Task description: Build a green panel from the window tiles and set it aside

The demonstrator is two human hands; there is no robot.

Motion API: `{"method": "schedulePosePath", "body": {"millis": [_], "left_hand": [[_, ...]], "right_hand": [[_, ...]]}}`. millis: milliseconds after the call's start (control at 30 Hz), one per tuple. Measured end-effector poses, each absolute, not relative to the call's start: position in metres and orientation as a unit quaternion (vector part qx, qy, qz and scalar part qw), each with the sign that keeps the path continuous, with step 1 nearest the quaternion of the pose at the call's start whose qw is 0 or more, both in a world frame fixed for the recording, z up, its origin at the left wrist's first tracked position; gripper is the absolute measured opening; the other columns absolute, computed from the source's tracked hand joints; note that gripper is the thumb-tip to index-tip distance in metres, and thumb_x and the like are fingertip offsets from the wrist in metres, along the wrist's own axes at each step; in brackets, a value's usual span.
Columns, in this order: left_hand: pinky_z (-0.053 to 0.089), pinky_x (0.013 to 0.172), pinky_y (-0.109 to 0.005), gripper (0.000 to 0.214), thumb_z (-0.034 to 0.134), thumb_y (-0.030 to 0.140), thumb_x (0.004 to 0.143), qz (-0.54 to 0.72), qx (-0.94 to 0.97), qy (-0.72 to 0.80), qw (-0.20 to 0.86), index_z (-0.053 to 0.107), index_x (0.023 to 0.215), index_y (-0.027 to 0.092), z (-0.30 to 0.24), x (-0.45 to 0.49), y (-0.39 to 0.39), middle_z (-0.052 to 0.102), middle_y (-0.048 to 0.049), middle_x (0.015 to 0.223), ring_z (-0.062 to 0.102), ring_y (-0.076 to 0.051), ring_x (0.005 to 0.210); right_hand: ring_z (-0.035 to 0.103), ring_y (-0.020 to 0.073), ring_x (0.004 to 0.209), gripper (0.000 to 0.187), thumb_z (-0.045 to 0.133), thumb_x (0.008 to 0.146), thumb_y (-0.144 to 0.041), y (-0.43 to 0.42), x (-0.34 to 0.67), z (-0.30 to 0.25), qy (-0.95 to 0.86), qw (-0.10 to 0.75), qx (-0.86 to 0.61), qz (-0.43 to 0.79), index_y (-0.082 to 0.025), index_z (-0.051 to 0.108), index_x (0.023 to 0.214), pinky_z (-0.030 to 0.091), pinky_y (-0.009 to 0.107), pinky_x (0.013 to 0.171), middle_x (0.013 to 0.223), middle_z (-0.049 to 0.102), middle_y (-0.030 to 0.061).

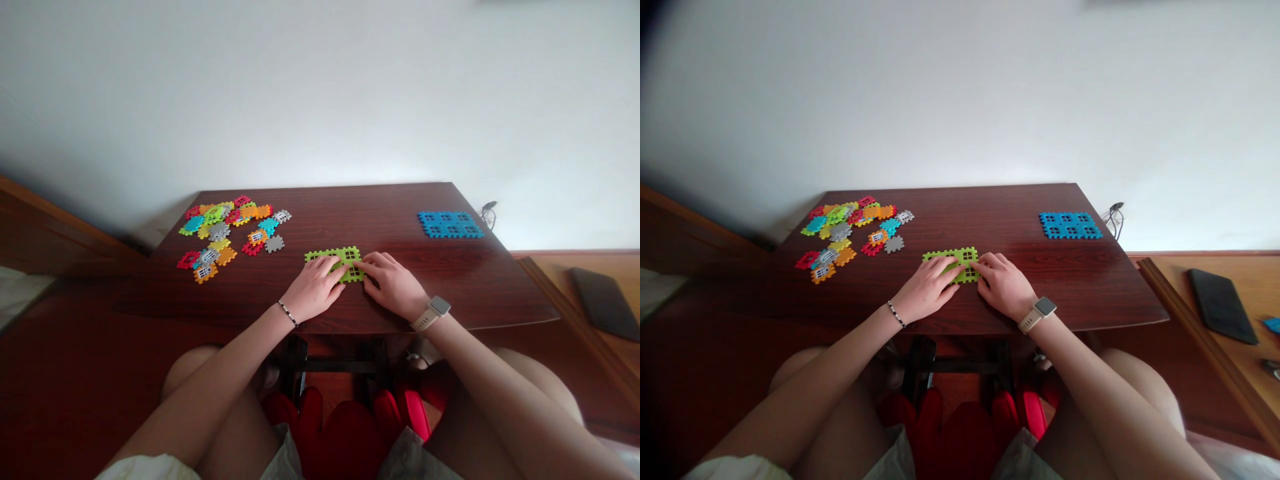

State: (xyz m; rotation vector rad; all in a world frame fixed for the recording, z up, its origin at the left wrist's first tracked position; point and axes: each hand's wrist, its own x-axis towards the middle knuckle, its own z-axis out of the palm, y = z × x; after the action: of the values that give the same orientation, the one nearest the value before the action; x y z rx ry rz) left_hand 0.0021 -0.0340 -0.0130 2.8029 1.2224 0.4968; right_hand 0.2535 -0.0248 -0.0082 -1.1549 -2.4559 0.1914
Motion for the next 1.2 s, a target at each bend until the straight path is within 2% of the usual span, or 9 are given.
{"method": "schedulePosePath", "body": {"millis": [200,467,733,900,1067,1200], "left_hand": [[0.049,0.119,-0.055,0.042,0.054,0.029,0.110,0.161,0.901,0.402,0.030,0.062,0.150,0.019,-0.012,0.004,-0.034,0.061,-0.0160,0.148,0.057,-0.035,0.140],[0.048,0.120,-0.053,0.043,0.054,0.028,0.110,0.176,0.898,0.403,0.026,0.061,0.150,0.016,-0.018,0.004,-0.035,0.063,-0.0155,0.149,0.058,-0.033,0.138],[0.050,0.118,-0.054,0.042,0.052,0.030,0.111,0.156,0.901,0.405,0.014,0.061,0.150,0.017,-0.016,0.004,-0.036,0.063,-0.0155,0.146,0.058,-0.034,0.137],[0.049,0.119,-0.055,0.044,0.054,0.029,0.110,0.159,0.900,0.404,0.020,0.059,0.152,0.016,-0.017,0.005,-0.036,0.062,-0.0166,0.149,0.057,-0.035,0.139],[0.047,0.125,-0.052,0.044,0.058,0.027,0.108,0.194,0.892,0.406,0.042,0.059,0.150,0.015,-0.020,0.006,-0.035,0.063,-0.0171,0.151,0.059,-0.032,0.142],[0.047,0.128,-0.052,0.047,0.062,0.031,0.106,0.212,0.888,0.400,0.084,0.057,0.151,0.018,-0.020,-0.006,-0.027,0.061,-0.0163,0.154,0.058,-0.031,0.146]], "right_hand": [[0.060,0.0335,0.114,0.045,0.051,0.103,-0.013,-0.037,0.238,-0.009,-0.876,0.154,-0.456,0.020,-0.017,0.066,0.146,0.056,0.048,0.104,0.124,0.069,0.0165],[0.059,0.0323,0.121,0.045,0.050,0.103,-0.012,-0.041,0.237,-0.017,-0.855,0.187,-0.483,0.023,-0.012,0.063,0.147,0.054,0.046,0.107,0.135,0.068,0.0169],[0.057,0.0327,0.121,0.042,0.052,0.102,-0.011,-0.043,0.229,-0.005,-0.860,0.112,-0.498,0.010,-0.014,0.065,0.141,0.052,0.044,0.105,0.127,0.068,0.0168],[0.055,0.0334,0.120,0.045,0.053,0.102,-0.012,-0.045,0.226,-0.001,-0.860,0.092,-0.501,-0.001,-0.016,0.063,0.146,0.052,0.044,0.102,0.126,0.066,0.0166],[0.056,0.0337,0.118,0.049,0.053,0.101,-0.011,-0.047,0.226,-0.003,-0.859,0.099,-0.502,-0.006,-0.019,0.062,0.149,0.052,0.044,0.102,0.126,0.065,0.0170],[0.056,0.0345,0.118,0.051,0.052,0.100,-0.010,-0.045,0.229,-0.008,-0.858,0.128,-0.497,0.001,-0.021,0.062,0.149,0.053,0.046,0.103,0.129,0.064,0.0176]]}}
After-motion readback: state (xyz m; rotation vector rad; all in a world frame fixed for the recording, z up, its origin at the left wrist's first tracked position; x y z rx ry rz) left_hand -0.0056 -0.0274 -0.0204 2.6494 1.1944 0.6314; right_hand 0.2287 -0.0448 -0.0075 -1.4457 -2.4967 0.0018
